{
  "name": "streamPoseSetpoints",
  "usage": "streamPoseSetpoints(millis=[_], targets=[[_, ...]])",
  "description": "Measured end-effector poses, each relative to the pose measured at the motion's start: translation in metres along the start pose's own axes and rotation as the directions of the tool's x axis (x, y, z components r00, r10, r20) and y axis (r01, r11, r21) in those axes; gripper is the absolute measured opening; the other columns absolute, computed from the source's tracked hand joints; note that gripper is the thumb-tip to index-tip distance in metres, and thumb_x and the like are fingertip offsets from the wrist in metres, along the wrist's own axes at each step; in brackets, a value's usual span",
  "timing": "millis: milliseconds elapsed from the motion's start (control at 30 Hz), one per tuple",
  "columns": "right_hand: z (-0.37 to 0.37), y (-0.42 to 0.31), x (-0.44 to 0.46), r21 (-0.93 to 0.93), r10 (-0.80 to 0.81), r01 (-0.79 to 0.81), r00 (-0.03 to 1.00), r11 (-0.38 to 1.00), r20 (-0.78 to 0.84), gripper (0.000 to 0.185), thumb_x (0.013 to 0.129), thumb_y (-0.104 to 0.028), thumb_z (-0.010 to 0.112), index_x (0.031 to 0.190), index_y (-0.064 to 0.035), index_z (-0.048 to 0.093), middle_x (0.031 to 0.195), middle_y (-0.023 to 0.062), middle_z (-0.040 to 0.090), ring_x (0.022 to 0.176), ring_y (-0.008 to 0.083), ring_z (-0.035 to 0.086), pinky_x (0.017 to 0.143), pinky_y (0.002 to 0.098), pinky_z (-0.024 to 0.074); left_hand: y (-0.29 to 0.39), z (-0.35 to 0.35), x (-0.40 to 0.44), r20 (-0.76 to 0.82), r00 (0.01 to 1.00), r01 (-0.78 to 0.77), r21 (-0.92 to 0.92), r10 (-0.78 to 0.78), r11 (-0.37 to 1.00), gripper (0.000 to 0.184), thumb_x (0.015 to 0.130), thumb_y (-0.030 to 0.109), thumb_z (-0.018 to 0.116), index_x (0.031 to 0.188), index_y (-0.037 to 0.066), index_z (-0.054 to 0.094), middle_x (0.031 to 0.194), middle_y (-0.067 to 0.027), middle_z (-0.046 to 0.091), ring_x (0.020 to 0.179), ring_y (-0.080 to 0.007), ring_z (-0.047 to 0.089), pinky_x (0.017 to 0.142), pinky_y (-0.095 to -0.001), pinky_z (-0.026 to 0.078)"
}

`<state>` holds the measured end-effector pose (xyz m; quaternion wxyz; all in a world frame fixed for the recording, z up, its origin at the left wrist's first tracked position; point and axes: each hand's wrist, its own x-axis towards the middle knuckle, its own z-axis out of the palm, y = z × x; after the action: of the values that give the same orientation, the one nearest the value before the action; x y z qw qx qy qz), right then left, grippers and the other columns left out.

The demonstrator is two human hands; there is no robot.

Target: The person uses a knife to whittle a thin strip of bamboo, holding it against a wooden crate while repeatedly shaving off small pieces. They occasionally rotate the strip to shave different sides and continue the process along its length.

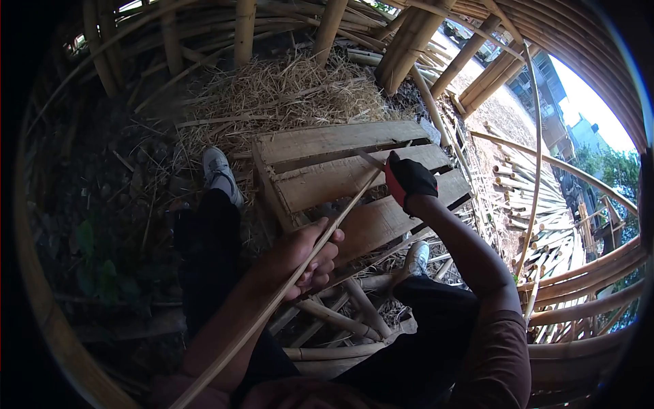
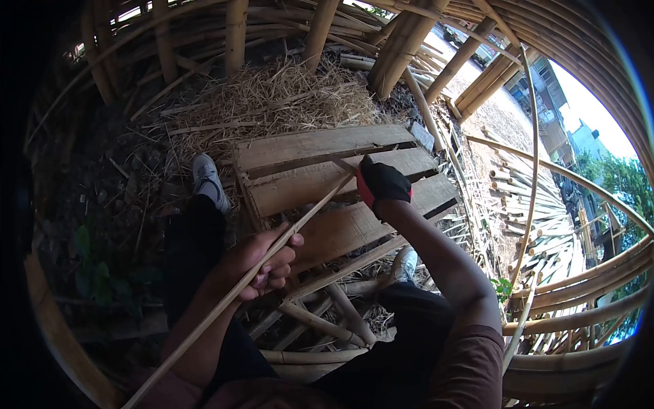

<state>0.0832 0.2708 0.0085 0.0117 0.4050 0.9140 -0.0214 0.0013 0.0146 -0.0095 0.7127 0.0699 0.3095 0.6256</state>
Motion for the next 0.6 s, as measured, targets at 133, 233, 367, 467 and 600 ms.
streamPoseSetpoints(millis=[133,233,367,467,600], targets=[[-0.010,-0.030,-0.030,0.023,0.031,-0.033,0.996,0.999,0.083,0.069,0.100,-0.051,0.022,0.094,-0.0040,0.071,0.093,0.0213,0.070,0.090,0.0423,0.066,0.087,0.0506,0.0483,-0.001,-0.001,0.001,0.017,1.000,0.000,-0.046,0.001,0.999,0.032,0.108,0.037,0.027,0.097,0.011,0.044,0.047,0.0076,0.034,0.031,-0.0022,0.028,0.032,-0.0161,0.024],[-0.004,-0.012,-0.013,-0.029,0.009,-0.008,1.000,1.000,0.014,0.069,0.101,-0.049,0.020,0.090,-0.0044,0.072,0.087,0.0205,0.070,0.088,0.0413,0.067,0.086,0.0508,0.0487,-0.002,-0.003,0.009,0.026,1.000,0.005,-0.063,-0.003,0.998,0.033,0.107,0.037,0.028,0.097,0.011,0.045,0.046,0.0075,0.034,0.031,-0.0023,0.028,0.032,-0.0160,0.024],[-0.019,-0.021,-0.030,-0.127,0.063,-0.068,0.997,0.990,-0.047,0.069,0.103,-0.045,0.018,0.084,-0.0057,0.072,0.084,0.0183,0.071,0.087,0.0391,0.067,0.084,0.0497,0.0498,-0.003,0.001,0.004,0.005,1.000,-0.004,0.018,0.004,1.000,0.034,0.107,0.037,0.028,0.097,0.010,0.045,0.047,0.0072,0.035,0.032,-0.0030,0.028,0.032,-0.0171,0.024],[-0.014,0.001,-0.029,-0.004,0.119,-0.119,0.991,0.993,0.066,0.073,0.100,-0.057,0.022,0.083,-0.0052,0.071,0.085,0.0182,0.070,0.088,0.0365,0.067,0.081,0.0458,0.0497,-0.007,0.004,0.004,-0.023,1.000,-0.018,0.092,0.020,0.996,0.034,0.107,0.037,0.029,0.099,0.009,0.047,0.047,0.0064,0.035,0.032,-0.0047,0.027,0.032,-0.0196,0.024],[-0.005,0.028,-0.034,0.467,0.130,-0.303,0.921,0.831,0.367,0.074,0.093,-0.070,0.036,0.083,-0.0040,0.067,0.079,0.0128,0.066,0.074,0.0244,0.060,0.075,0.0377,0.0454,-0.009,0.007,0.005,0.024,0.999,0.034,0.034,-0.035,0.999,0.035,0.107,0.039,0.030,0.101,0.009,0.048,0.047,0.0058,0.035,0.032,-0.0048,0.028,0.033,-0.0196,0.025]])
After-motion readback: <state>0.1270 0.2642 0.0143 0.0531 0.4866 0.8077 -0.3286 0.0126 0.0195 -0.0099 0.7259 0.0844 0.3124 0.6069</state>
